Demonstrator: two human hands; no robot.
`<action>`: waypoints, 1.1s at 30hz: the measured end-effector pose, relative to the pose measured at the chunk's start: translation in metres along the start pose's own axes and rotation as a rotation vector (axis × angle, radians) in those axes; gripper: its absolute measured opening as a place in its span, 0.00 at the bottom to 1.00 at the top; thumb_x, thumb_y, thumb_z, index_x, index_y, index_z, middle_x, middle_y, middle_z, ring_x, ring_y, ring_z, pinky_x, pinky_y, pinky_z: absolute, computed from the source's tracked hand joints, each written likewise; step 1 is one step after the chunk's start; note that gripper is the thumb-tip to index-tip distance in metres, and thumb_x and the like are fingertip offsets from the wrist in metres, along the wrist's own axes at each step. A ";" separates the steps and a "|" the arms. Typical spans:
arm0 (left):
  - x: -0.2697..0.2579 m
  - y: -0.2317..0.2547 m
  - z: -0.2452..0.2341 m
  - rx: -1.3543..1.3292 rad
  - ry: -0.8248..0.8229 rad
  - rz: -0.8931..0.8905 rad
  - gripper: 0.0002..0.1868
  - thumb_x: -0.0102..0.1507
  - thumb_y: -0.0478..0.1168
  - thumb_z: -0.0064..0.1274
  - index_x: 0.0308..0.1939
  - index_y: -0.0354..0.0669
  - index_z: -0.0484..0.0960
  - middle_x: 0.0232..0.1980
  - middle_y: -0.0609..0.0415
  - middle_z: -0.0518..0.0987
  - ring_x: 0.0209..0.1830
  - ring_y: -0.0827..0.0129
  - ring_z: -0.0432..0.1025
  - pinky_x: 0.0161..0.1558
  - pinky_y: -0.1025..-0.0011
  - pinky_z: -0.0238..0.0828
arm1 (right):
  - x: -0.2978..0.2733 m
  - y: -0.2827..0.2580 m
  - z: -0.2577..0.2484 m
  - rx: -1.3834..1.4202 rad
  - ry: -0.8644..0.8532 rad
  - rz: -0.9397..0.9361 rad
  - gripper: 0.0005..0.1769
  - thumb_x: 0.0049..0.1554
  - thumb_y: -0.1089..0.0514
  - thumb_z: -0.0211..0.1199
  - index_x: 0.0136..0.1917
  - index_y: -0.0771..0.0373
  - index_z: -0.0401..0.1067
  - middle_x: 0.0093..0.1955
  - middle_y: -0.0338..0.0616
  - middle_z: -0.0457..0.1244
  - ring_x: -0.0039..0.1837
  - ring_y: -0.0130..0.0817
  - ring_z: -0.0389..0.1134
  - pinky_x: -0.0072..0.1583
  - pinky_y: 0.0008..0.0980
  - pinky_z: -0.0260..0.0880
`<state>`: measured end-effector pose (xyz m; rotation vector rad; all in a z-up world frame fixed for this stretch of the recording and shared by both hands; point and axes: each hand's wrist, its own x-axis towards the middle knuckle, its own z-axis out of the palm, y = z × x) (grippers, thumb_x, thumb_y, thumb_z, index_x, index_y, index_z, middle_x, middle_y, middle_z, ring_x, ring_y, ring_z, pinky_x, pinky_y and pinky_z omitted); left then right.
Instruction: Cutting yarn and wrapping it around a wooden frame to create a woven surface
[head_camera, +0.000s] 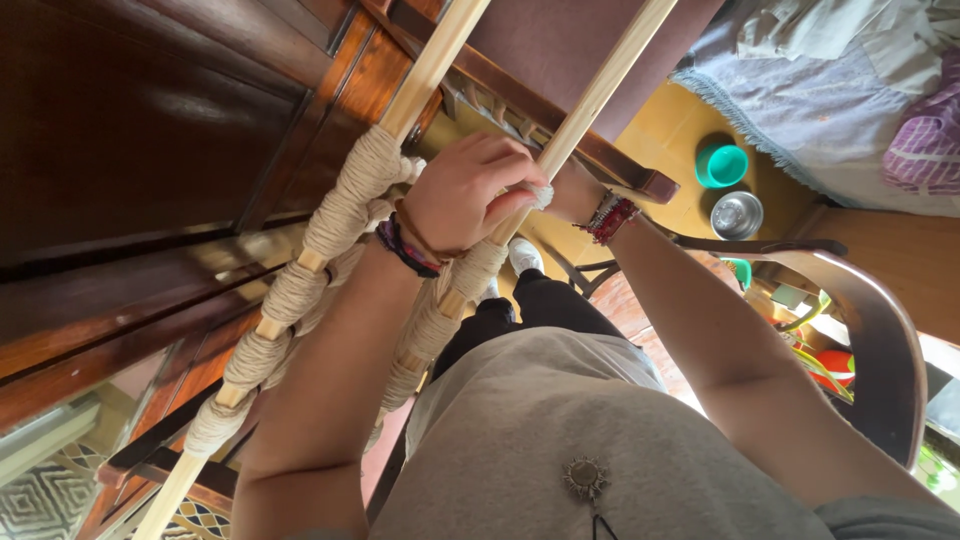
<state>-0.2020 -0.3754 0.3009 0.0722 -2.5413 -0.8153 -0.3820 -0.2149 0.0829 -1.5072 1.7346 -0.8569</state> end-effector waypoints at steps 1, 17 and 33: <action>0.001 0.000 -0.001 0.002 0.000 0.002 0.07 0.70 0.48 0.50 0.47 0.55 0.78 0.45 0.60 0.77 0.48 0.60 0.75 0.49 0.63 0.72 | 0.001 0.000 0.000 -0.002 0.005 -0.004 0.31 0.46 0.48 0.75 0.56 0.70 0.75 0.50 0.65 0.67 0.52 0.69 0.68 0.48 0.59 0.72; 0.000 0.001 0.003 0.034 -0.020 -0.047 0.07 0.69 0.50 0.52 0.46 0.58 0.78 0.46 0.62 0.77 0.46 0.59 0.75 0.46 0.62 0.72 | -0.046 0.038 -0.005 -0.034 0.060 -0.030 0.36 0.45 0.45 0.76 0.58 0.71 0.74 0.55 0.64 0.66 0.58 0.66 0.66 0.55 0.57 0.69; -0.003 0.003 0.006 0.088 -0.012 -0.075 0.06 0.69 0.51 0.52 0.46 0.60 0.78 0.47 0.65 0.77 0.49 0.62 0.76 0.45 0.64 0.72 | -0.017 0.009 0.017 -0.072 0.120 -0.068 0.41 0.44 0.42 0.76 0.61 0.71 0.72 0.60 0.63 0.65 0.64 0.64 0.63 0.63 0.54 0.66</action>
